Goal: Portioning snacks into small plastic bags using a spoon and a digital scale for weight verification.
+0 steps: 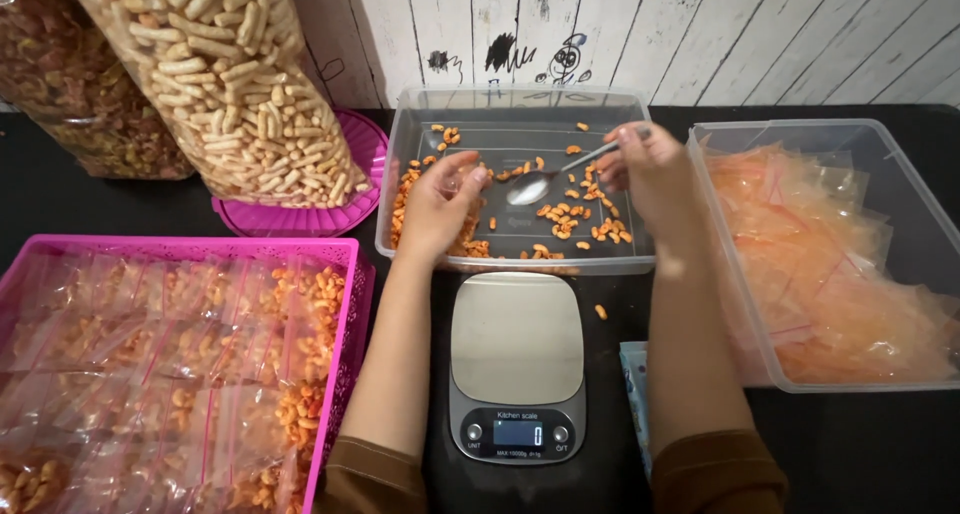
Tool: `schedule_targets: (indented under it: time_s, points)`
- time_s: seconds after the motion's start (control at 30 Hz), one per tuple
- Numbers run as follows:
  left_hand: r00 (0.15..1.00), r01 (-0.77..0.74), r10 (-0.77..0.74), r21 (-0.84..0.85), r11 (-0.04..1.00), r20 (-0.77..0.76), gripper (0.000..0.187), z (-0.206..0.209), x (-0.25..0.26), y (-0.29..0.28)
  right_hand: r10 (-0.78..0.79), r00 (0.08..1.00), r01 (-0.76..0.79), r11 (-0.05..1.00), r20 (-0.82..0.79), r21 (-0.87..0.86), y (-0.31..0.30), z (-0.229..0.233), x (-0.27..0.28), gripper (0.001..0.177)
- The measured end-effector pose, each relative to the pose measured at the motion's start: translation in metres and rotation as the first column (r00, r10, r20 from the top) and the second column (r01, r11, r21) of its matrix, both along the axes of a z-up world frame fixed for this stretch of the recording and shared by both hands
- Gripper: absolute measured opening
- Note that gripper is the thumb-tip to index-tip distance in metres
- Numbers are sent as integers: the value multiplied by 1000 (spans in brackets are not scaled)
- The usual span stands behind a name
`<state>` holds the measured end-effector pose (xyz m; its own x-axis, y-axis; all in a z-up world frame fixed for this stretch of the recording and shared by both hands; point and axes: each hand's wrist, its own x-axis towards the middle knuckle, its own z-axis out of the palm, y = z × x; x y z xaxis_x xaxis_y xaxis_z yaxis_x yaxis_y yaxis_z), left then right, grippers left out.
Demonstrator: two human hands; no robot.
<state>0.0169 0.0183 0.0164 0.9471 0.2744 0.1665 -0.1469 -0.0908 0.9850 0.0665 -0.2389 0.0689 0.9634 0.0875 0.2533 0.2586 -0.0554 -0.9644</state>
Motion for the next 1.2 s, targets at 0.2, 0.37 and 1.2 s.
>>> schedule_targets:
  time_s: [0.2,0.37,1.2]
  points:
    - [1000,-31,31,-12,999,1,36,4,-4,-1,145,973,-168,978,-177,-123,12,-14,5,27]
    - [998,-63,63,37,997,0,37,-13,8,2,225,930,-271,953,-292,-131,24,-25,6,30]
    - [996,-48,23,315,948,84,81,-7,-1,-4,-317,948,311,944,39,107,26,30,-14,21]
